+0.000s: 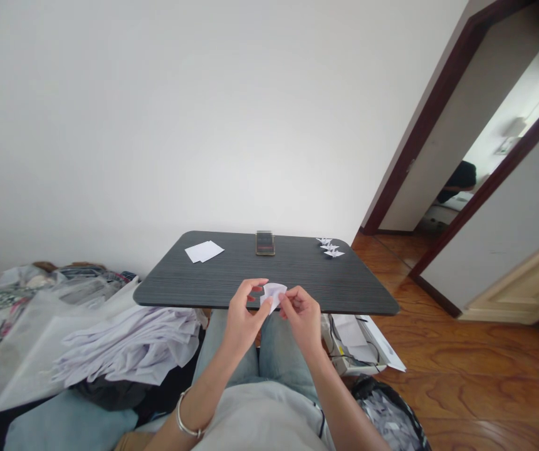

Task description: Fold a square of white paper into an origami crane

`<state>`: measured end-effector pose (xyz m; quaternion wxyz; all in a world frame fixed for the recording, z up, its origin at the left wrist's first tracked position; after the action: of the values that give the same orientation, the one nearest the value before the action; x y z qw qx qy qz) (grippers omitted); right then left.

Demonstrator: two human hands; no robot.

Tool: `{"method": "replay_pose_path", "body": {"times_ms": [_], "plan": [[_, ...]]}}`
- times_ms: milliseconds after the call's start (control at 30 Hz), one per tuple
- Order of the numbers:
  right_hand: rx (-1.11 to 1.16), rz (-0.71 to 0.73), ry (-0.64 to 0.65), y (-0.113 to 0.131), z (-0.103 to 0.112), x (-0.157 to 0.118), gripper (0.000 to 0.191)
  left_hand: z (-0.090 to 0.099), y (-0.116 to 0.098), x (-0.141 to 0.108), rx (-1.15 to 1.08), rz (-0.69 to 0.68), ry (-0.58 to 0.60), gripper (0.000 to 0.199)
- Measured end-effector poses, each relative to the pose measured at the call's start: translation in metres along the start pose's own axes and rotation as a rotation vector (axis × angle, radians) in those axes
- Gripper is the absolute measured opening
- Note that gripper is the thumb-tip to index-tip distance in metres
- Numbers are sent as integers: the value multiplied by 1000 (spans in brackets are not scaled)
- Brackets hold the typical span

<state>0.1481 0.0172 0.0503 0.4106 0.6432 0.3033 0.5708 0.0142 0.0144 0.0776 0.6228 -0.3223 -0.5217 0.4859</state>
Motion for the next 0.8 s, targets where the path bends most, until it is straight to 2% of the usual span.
{"method": "replay_pose_path", "body": {"times_ms": [100,300,400,567,800], "plan": [[-57,22,-17,-2,0,-1,19,-2,3,1,-3,23,22,26],[-126,59,-15,0,-1,-2,18,-9,16,4,-139,153,125,29],[-162,68,-12,0,0,-1,16,-10,16,6,-144,141,147,27],[-293,119,26,2,-1,1,13,-6,11,6,-21,40,82,24],[-386,136,44,8,-1,3,9,-4,9,3,351,68,21,26]]}}
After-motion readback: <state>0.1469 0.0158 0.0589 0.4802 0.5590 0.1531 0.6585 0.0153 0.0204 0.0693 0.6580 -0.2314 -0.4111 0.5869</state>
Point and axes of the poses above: each hand's wrist, its own x-axis towards the middle knuckle, its own z-axis out of the back of the hand, y = z × x, the point moved 3 cm from there along x, towards the middle knuckle, and after that the axes turned 8 degrees about z, right-handed, at the moved point
